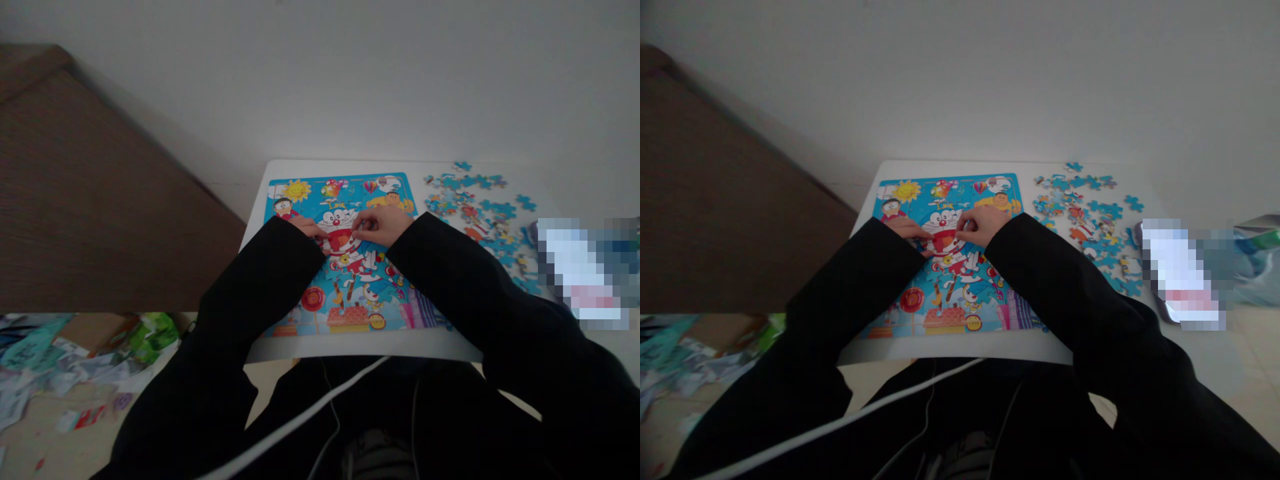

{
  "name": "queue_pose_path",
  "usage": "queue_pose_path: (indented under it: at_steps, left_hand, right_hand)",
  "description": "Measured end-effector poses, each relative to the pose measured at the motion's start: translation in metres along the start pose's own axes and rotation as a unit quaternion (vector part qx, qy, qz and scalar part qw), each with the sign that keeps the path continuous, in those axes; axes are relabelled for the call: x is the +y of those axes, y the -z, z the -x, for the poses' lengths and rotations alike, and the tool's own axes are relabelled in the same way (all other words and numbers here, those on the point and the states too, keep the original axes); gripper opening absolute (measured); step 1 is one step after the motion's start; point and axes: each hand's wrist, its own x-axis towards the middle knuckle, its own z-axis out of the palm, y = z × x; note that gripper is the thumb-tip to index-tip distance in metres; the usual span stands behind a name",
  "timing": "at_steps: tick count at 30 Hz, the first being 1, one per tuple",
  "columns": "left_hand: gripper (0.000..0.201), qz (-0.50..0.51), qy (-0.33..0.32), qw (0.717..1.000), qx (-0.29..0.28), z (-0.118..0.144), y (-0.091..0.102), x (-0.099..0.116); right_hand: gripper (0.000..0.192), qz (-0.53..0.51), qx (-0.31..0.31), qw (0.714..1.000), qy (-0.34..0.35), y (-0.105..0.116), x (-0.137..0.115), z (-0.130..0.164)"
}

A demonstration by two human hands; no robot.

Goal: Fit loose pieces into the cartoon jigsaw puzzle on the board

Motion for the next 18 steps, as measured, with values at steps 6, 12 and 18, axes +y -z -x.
queue_pose_path:
  at_steps: [6, 12, 18]
  left_hand:
    - [0.028, -0.012, -0.003, 0.998, 0.059, -0.001, -0.015, 0.002]
    - [0.032, -0.031, -0.038, 0.996, 0.072, -0.003, -0.02, -0.006]
    - [0.029, -0.034, -0.004, 0.999, 0.034, -0.002, -0.011, 0.003]
  right_hand:
    - [0.02, 0.008, -0.01, 1.0, 0.007, 0.002, 0.002, -0.001]
    - [0.017, 0.015, -0.012, 1.0, 0.01, 0.003, 0.003, -0.001]
    - [0.021, 0.025, -0.025, 0.999, 0.011, 0.004, 0.002, -0.001]
